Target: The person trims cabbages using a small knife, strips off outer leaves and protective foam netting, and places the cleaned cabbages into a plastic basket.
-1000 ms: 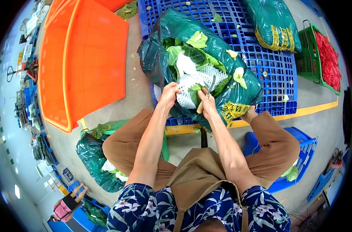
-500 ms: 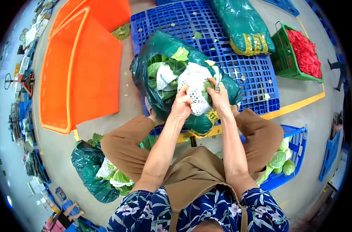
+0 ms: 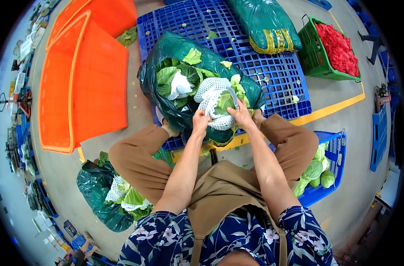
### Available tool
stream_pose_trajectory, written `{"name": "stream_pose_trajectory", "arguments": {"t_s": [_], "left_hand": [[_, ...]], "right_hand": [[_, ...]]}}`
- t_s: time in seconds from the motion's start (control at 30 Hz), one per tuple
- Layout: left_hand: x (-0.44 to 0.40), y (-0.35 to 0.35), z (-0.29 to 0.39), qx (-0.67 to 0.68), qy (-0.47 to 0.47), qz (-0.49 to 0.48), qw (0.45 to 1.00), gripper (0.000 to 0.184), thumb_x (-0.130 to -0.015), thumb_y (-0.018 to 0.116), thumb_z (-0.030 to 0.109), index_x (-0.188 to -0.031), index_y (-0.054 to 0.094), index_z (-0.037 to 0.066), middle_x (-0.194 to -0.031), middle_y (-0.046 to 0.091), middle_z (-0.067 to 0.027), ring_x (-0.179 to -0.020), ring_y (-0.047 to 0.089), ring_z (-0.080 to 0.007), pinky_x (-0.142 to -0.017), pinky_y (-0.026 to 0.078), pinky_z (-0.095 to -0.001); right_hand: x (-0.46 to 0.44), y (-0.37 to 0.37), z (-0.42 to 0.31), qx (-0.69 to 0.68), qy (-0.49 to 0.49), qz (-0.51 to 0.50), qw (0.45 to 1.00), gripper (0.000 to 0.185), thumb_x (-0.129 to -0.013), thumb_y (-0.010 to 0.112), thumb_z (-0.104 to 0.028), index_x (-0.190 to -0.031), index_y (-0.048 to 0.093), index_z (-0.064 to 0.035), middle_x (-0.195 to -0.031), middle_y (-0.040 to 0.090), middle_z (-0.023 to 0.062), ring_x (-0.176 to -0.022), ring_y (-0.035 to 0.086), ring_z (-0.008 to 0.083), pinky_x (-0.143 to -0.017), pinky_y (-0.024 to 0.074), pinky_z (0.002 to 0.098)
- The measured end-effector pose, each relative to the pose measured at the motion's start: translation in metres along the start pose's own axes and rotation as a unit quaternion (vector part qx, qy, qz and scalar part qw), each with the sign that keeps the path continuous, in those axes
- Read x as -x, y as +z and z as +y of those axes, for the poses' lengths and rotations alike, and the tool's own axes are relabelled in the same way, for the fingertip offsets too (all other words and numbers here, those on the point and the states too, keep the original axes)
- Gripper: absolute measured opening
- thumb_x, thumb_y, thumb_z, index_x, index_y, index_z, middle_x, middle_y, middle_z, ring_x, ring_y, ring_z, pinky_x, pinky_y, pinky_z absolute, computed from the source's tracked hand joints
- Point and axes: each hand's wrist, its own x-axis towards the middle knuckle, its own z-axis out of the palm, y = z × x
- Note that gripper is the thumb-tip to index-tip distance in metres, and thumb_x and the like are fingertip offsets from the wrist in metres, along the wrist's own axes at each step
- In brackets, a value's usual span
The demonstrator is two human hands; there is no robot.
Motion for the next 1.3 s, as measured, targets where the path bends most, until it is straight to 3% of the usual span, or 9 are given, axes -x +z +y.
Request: {"name": "stream_pose_trajectory", "arguments": {"t_s": [0.1, 0.23, 0.3, 0.43, 0.53, 0.67, 0.93, 1.13, 1.3], "left_hand": [[-0.017, 0.010, -0.027, -0.186, 0.020, 0.133, 0.973, 0.023, -0.070, 0.071, 0.018, -0.077, 0.056, 0.002, -0.077, 0.063, -0.0055, -0.069, 0.056, -0.0147, -0.063, 0.046, -0.0291], [-0.045, -0.017, -0.005, -0.181, -0.010, -0.117, 0.976, 0.035, -0.069, 0.069, 0.015, -0.097, 0.061, -0.004, -0.083, 0.065, -0.0076, -0.074, 0.060, -0.0172, -0.066, 0.049, -0.0305], [-0.030, -0.031, 0.045, -0.209, 0.066, -0.158, 0.963, 0.038, -0.062, 0.067, 0.010, -0.099, 0.063, -0.001, -0.093, 0.065, -0.0190, -0.087, 0.062, -0.0343, -0.082, 0.048, -0.0366], [0.010, 0.008, 0.132, -0.231, 0.408, -0.112, 0.876, 0.041, -0.070, 0.055, 0.001, -0.111, 0.061, 0.001, -0.118, 0.059, -0.0162, -0.117, 0.052, -0.0297, -0.100, 0.039, -0.0361], [-0.020, 0.038, 0.116, -0.279, 0.159, -0.223, 0.920, 0.046, -0.078, 0.062, 0.015, -0.123, 0.056, 0.006, -0.133, 0.050, -0.0146, -0.126, 0.044, -0.0311, -0.102, 0.038, -0.0377], [-0.029, 0.034, 0.083, -0.561, 0.218, -0.162, 0.782, 0.097, -0.066, 0.074, 0.056, -0.142, 0.032, 0.013, -0.150, 0.021, -0.0205, -0.136, 0.028, -0.0373, -0.106, 0.033, -0.0447], [-0.037, -0.038, 0.072, -0.211, 0.025, -0.145, 0.966, 0.112, -0.062, 0.082, 0.051, -0.137, 0.023, -0.008, -0.122, 0.053, -0.0191, -0.111, 0.054, -0.0278, -0.091, 0.046, -0.0341], [-0.024, -0.081, 0.047, -0.157, -0.154, -0.057, 0.974, 0.105, -0.068, 0.076, 0.053, -0.146, 0.014, 0.017, -0.143, 0.031, -0.0232, -0.129, 0.034, -0.0435, -0.091, 0.036, -0.0663], [-0.017, -0.103, 0.016, 0.003, -0.184, -0.056, 0.981, 0.093, -0.077, 0.068, 0.050, -0.146, 0.015, 0.016, -0.142, 0.034, -0.0220, -0.126, 0.038, -0.0421, -0.093, 0.038, -0.0647]], "right_hand": [[0.011, 0.011, -0.019, 0.052, -0.032, 0.052, 0.997, 0.074, -0.077, 0.069, -0.037, -0.141, 0.039, -0.0149, -0.148, 0.018, 0.0275, -0.137, 0.021, 0.0405, -0.110, 0.0245, 0.0427], [0.010, 0.010, -0.017, -0.036, -0.037, 0.033, 0.998, 0.076, -0.076, 0.070, -0.033, -0.142, 0.037, -0.0152, -0.149, 0.015, 0.0268, -0.138, 0.019, 0.0398, -0.110, 0.0226, 0.0423], [0.015, 0.014, -0.024, -0.010, -0.059, 0.030, 0.998, 0.073, -0.075, 0.066, -0.024, -0.141, 0.037, -0.0146, -0.149, 0.014, 0.0258, -0.137, 0.019, 0.0400, -0.111, 0.0214, 0.0416], [0.028, 0.028, -0.021, 0.043, -0.110, 0.030, 0.993, 0.076, -0.070, 0.061, -0.013, -0.142, 0.035, -0.0143, -0.149, 0.014, 0.0260, -0.137, 0.017, 0.0412, -0.111, 0.0205, 0.0413], [0.036, 0.031, -0.021, 0.009, -0.131, 0.035, 0.991, 0.079, -0.069, 0.059, -0.007, -0.143, 0.032, -0.0137, -0.149, 0.014, 0.0250, -0.137, 0.021, 0.0401, -0.110, 0.0237, 0.0403], [0.051, 0.032, -0.021, -0.185, 0.000, 0.108, 0.977, 0.078, -0.069, 0.057, 0.000, -0.143, 0.033, -0.0136, -0.148, 0.018, 0.0226, -0.134, 0.029, 0.0358, -0.107, 0.0308, 0.0376], [0.063, 0.088, -0.009, 0.011, -0.079, 0.154, 0.985, 0.029, -0.067, 0.058, 0.002, -0.096, 0.054, -0.0003, -0.129, 0.042, 0.0227, -0.112, 0.049, 0.0396, -0.093, 0.0413, 0.0400], [0.070, 0.103, -0.039, 0.018, -0.057, 0.114, 0.992, 0.016, -0.065, 0.054, 0.007, -0.081, 0.055, 0.0034, -0.112, 0.054, 0.0180, -0.091, 0.059, 0.0348, -0.077, 0.0465, 0.0385], [0.051, 0.112, -0.077, 0.066, -0.163, 0.044, 0.984, 0.020, -0.065, 0.056, 0.006, -0.084, 0.057, 0.0038, -0.110, 0.056, 0.0213, -0.095, 0.057, 0.0381, -0.080, 0.0465, 0.0396]]}}
